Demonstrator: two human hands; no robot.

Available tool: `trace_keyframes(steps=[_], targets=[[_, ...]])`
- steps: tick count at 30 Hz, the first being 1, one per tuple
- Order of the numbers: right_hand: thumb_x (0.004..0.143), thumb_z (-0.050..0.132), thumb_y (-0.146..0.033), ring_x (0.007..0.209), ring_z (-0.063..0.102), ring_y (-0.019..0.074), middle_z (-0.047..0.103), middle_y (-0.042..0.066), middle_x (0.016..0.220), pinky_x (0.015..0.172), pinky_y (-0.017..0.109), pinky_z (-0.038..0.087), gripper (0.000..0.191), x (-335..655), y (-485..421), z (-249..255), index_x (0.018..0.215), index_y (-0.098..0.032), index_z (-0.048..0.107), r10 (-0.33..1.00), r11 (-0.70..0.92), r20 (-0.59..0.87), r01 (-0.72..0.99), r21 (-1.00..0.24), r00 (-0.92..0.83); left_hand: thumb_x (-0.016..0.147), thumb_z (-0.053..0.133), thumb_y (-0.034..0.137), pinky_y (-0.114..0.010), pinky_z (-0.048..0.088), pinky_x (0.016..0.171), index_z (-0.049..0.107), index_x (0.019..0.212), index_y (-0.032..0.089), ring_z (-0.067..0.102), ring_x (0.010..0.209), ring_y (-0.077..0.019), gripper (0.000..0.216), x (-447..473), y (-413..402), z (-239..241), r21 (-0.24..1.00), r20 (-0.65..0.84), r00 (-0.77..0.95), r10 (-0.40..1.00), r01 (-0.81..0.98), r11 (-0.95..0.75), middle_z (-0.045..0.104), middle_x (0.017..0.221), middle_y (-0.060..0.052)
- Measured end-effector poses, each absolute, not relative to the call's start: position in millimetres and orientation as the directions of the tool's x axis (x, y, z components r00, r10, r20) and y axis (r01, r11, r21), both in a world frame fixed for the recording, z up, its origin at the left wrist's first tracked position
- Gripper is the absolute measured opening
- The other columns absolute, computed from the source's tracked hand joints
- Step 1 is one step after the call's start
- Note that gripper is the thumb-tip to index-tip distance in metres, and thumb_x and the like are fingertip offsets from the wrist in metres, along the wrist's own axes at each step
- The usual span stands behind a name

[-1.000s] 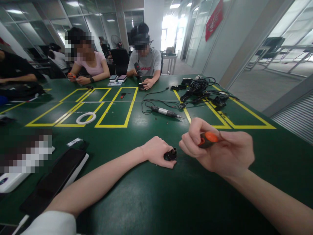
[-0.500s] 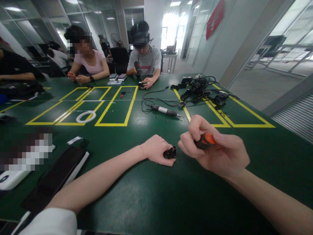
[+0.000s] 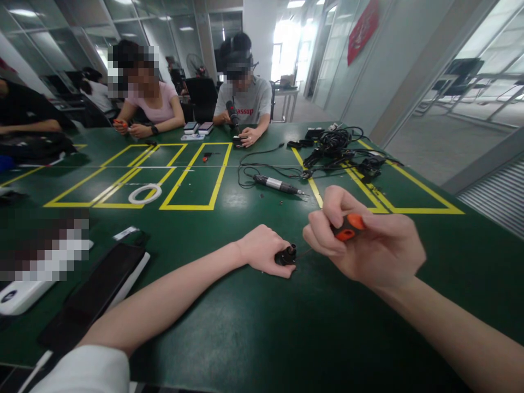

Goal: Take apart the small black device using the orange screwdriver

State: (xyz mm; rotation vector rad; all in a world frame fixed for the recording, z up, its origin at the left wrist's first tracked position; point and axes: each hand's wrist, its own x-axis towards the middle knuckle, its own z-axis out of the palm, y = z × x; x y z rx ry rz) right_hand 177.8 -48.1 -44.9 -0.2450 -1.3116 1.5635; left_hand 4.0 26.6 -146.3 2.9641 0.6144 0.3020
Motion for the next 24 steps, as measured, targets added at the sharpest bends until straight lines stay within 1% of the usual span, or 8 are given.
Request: trace_keyframes(steps=[4, 7, 11, 14, 16, 19, 22, 24], targets=[[0.097, 0.052, -0.039, 0.047, 0.039, 0.0150, 0.052, -0.001, 0.055, 0.050, 0.030, 0.030, 0.029, 176.9, -43.2, -44.4, 0.078, -0.020, 0.062, 0.781, 0.208, 0.457, -0.512, -0.834, -0.426, 0.085, 0.066, 0.058, -0.027, 0.033, 0.052, 0.068, 0.067, 0.020, 0.065, 0.057, -0.0160, 0.042, 4.3, 26.3, -145.5, 0.143, 0.163, 0.897, 0.411, 0.391, -0.909, 0.070, 0.060, -0.002], [0.097, 0.051, -0.041, 0.046, 0.034, 0.0148, 0.047, -0.001, 0.055, 0.048, 0.030, 0.028, 0.035, 175.0, -43.7, -44.4, 0.071, -0.021, 0.060, 0.792, 0.203, 0.448, -0.513, -0.834, -0.416, 0.084, 0.066, 0.058, -0.027, 0.033, 0.053, 0.066, 0.066, 0.020, 0.066, 0.058, -0.0164, 0.042, 4.7, 26.5, -145.3, 0.149, 0.161, 0.897, 0.411, 0.390, -0.909, 0.070, 0.060, -0.002], [0.095, 0.053, -0.044, 0.046, 0.027, 0.0132, 0.040, -0.003, 0.056, 0.045, 0.028, 0.023, 0.033, 174.1, -47.2, -44.7, 0.072, -0.021, 0.059, 0.796, 0.154, 0.423, -0.532, -0.833, -0.433, 0.084, 0.066, 0.057, -0.027, 0.033, 0.053, 0.065, 0.065, 0.020, 0.065, 0.057, -0.0157, 0.042, 4.7, 26.7, -144.7, 0.153, 0.159, 0.897, 0.412, 0.390, -0.908, 0.070, 0.060, -0.002], [0.092, 0.058, -0.042, 0.045, 0.026, 0.0119, 0.039, -0.006, 0.054, 0.046, 0.027, 0.024, 0.022, 173.9, -47.6, -44.3, 0.084, -0.022, 0.060, 0.810, 0.148, 0.422, -0.556, -0.818, -0.407, 0.084, 0.067, 0.057, -0.026, 0.033, 0.053, 0.065, 0.066, 0.020, 0.064, 0.056, -0.0151, 0.041, 4.3, 26.2, -143.4, 0.155, 0.149, 0.900, 0.410, 0.388, -0.909, 0.069, 0.060, -0.001], [0.091, 0.060, -0.040, 0.045, 0.029, 0.0121, 0.043, -0.006, 0.055, 0.047, 0.026, 0.026, 0.018, 173.4, -46.4, -43.5, 0.087, -0.022, 0.060, 0.825, 0.166, 0.423, -0.555, -0.815, -0.374, 0.085, 0.066, 0.057, -0.026, 0.032, 0.053, 0.065, 0.066, 0.020, 0.064, 0.057, -0.0150, 0.041, 4.3, 25.6, -142.5, 0.155, 0.140, 0.901, 0.410, 0.389, -0.908, 0.069, 0.060, -0.001], [0.096, 0.057, -0.040, 0.048, 0.036, 0.0132, 0.048, -0.002, 0.058, 0.047, 0.027, 0.029, 0.028, 172.8, -44.2, -41.8, 0.074, -0.021, 0.059, 0.825, 0.215, 0.436, -0.513, -0.831, -0.360, 0.085, 0.066, 0.057, -0.026, 0.032, 0.053, 0.065, 0.066, 0.020, 0.064, 0.057, -0.0152, 0.041, 4.5, 25.0, -141.5, 0.156, 0.136, 0.901, 0.411, 0.390, -0.907, 0.069, 0.060, -0.001], [0.100, 0.051, -0.040, 0.046, 0.030, 0.0120, 0.039, -0.003, 0.054, 0.045, 0.027, 0.026, 0.041, 173.3, -44.2, -40.9, 0.065, -0.020, 0.056, 0.813, 0.197, 0.427, -0.504, -0.841, -0.395, 0.085, 0.067, 0.056, -0.026, 0.033, 0.053, 0.065, 0.066, 0.020, 0.065, 0.058, -0.0154, 0.041, 4.8, 24.8, -141.2, 0.159, 0.141, 0.902, 0.408, 0.386, -0.909, 0.070, 0.061, -0.002], [0.099, 0.050, -0.042, 0.044, 0.025, 0.0113, 0.034, -0.005, 0.051, 0.045, 0.027, 0.024, 0.038, 174.0, -45.3, -41.2, 0.068, -0.021, 0.057, 0.805, 0.168, 0.422, -0.523, -0.836, -0.416, 0.085, 0.067, 0.056, -0.026, 0.033, 0.054, 0.065, 0.066, 0.020, 0.065, 0.058, -0.0154, 0.040, 4.8, 24.9, -141.4, 0.160, 0.147, 0.901, 0.408, 0.385, -0.909, 0.070, 0.061, -0.002]])
